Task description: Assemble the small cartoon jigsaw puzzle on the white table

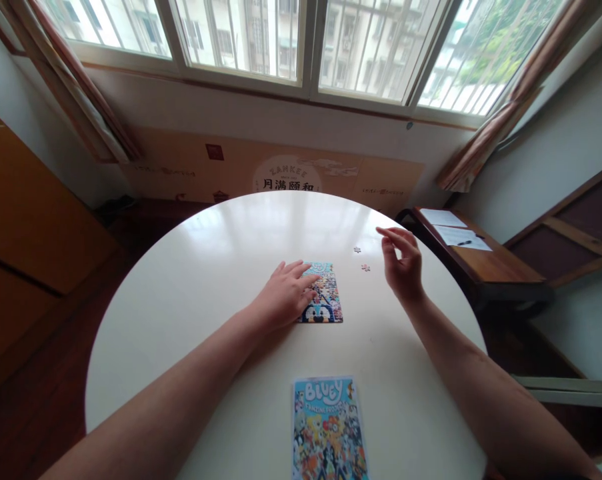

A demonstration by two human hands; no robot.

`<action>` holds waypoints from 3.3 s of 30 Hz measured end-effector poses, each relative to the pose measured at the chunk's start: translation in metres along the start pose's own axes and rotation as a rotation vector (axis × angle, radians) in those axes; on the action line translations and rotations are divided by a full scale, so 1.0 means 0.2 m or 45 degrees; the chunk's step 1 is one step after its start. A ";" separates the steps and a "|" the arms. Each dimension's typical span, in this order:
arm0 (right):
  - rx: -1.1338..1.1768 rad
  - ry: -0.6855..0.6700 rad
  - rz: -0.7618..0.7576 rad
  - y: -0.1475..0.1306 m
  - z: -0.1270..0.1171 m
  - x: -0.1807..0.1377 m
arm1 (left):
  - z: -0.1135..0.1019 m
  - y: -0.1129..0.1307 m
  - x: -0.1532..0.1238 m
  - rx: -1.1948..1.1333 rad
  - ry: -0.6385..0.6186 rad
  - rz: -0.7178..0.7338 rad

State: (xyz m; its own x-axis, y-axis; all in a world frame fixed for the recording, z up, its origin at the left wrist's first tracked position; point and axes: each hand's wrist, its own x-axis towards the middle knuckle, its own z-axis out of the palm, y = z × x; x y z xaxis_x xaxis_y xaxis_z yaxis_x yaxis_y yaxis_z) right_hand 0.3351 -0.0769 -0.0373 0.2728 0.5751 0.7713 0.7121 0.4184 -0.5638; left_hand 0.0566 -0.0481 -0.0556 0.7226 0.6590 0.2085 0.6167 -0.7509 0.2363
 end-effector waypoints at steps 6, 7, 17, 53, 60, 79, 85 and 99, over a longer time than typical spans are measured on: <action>-0.149 -0.089 0.251 0.31 0.02 0.01 | 0.02 0.01 -0.01 0.024 -0.165 0.034; -0.177 -0.176 0.291 0.34 0.04 0.00 | 0.03 0.00 -0.01 0.020 -0.184 0.041; -0.509 -0.728 0.435 0.35 0.13 -0.06 | 0.06 -0.03 0.00 -0.004 -0.147 0.049; -0.028 -1.476 -0.159 -0.08 -0.07 -0.01 | -0.02 -0.10 0.00 -0.184 0.522 -0.162; 0.384 -1.358 0.274 -0.14 -0.03 -0.04 | -0.04 -0.07 0.00 -0.123 0.609 -0.052; 0.948 -1.130 1.199 -0.28 0.08 -0.14 | -0.09 0.04 -0.02 -0.269 0.591 0.433; 0.922 -1.120 1.177 -0.29 0.08 -0.14 | -0.10 0.05 -0.03 -0.320 0.604 0.378; 0.954 -1.117 1.090 -0.28 0.08 -0.15 | -0.10 0.08 -0.03 -0.290 0.586 0.340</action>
State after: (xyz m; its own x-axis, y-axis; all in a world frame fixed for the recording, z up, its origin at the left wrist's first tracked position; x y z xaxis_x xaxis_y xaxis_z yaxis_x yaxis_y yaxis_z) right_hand 0.2757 -0.1058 -0.0333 -0.2408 0.9588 -0.1505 -0.0417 -0.1651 -0.9854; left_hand 0.0545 -0.0630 -0.0342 0.6025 0.4365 0.6682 0.3118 -0.8994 0.3064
